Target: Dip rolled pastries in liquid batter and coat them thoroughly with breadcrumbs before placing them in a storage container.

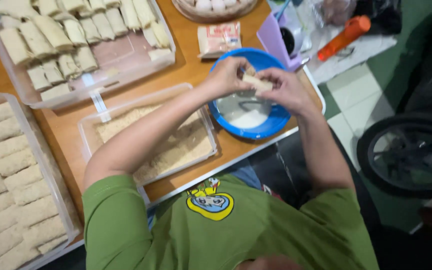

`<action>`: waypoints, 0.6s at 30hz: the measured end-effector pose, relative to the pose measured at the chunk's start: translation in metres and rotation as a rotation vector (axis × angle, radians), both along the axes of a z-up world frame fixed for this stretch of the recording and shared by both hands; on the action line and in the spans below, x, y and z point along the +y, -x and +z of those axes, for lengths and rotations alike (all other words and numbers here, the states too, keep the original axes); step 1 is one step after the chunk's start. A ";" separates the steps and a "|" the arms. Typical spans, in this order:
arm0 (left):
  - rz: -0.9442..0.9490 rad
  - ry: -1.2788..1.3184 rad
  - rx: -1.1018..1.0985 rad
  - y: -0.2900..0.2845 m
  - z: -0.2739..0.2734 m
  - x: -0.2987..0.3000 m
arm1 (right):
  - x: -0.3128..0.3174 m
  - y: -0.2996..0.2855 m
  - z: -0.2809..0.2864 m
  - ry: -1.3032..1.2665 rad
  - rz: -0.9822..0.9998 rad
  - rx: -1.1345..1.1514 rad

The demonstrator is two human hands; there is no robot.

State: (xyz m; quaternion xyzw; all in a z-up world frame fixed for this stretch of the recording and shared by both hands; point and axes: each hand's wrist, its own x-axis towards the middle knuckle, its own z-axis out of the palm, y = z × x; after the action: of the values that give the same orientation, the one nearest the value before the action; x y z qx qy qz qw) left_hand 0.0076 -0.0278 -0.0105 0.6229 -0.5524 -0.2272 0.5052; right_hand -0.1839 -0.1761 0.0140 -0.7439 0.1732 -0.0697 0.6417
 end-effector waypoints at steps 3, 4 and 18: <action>0.038 -0.034 -0.052 0.002 0.004 0.003 | 0.007 0.001 -0.001 0.205 0.114 -0.138; 0.046 -0.026 -0.055 0.003 0.003 0.003 | 0.013 0.003 0.004 0.213 0.121 -0.142; -0.023 -0.134 -0.037 0.008 0.005 0.011 | 0.010 0.006 0.002 0.417 0.086 -0.054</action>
State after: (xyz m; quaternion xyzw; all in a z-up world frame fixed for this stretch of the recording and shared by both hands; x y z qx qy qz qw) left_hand -0.0002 -0.0171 -0.0055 0.6528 -0.5525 -0.2580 0.4495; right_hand -0.1903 -0.1659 0.0159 -0.8650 0.1057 -0.0963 0.4809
